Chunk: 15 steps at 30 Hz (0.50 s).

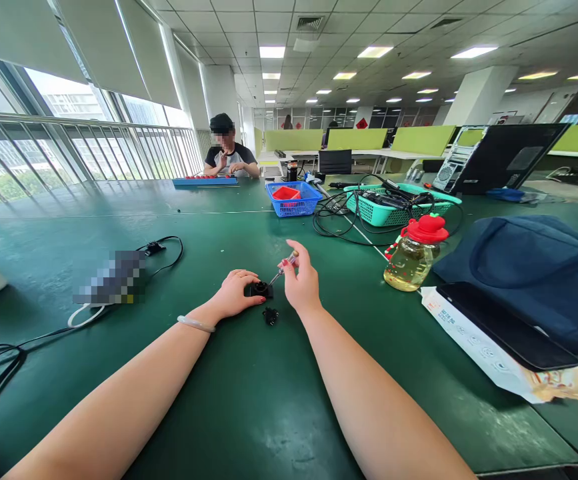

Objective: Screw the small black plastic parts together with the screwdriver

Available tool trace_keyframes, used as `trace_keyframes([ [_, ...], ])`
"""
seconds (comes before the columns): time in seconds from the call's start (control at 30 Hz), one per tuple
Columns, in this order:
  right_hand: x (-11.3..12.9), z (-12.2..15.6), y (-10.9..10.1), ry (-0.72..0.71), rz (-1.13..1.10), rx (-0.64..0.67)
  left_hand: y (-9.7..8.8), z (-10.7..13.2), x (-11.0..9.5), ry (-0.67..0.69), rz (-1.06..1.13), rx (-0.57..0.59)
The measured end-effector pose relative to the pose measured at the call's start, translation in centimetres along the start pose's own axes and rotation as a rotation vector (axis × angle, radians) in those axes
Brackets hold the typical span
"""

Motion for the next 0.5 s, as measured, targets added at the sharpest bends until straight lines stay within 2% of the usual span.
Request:
trace_keyframes([
  [0.1, -2.3, -0.2, -0.5, 0.146, -0.109, -0.060, 0.0, 0.0, -0.1, -0.016, 0.010, 0.018],
  [0.2, -3.2, -0.2, -0.3, 0.206, -0.146, -0.056, 0.0, 0.0, 0.0, -0.019, 0.009, 0.027],
  [0.4, -3.4, -0.2, 0.2, 0.213, -0.143, -0.003, 0.0, -0.1, 0.1, -0.013, 0.030, 0.022],
  [0.5, -2.3, -0.3, 0.8, 0.141, -0.081, 0.067, 0.0, 0.0, 0.0, -0.007, 0.042, 0.014],
])
Point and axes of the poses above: each hand's wrist, its own z-axis away from the middle knuckle, its own y-axis out of the palm, x = y × z, the point moved 10 cm from there along -z, towards the middle knuckle, and after that the axes turned 3 degrees about x, right-handed, at the moved point
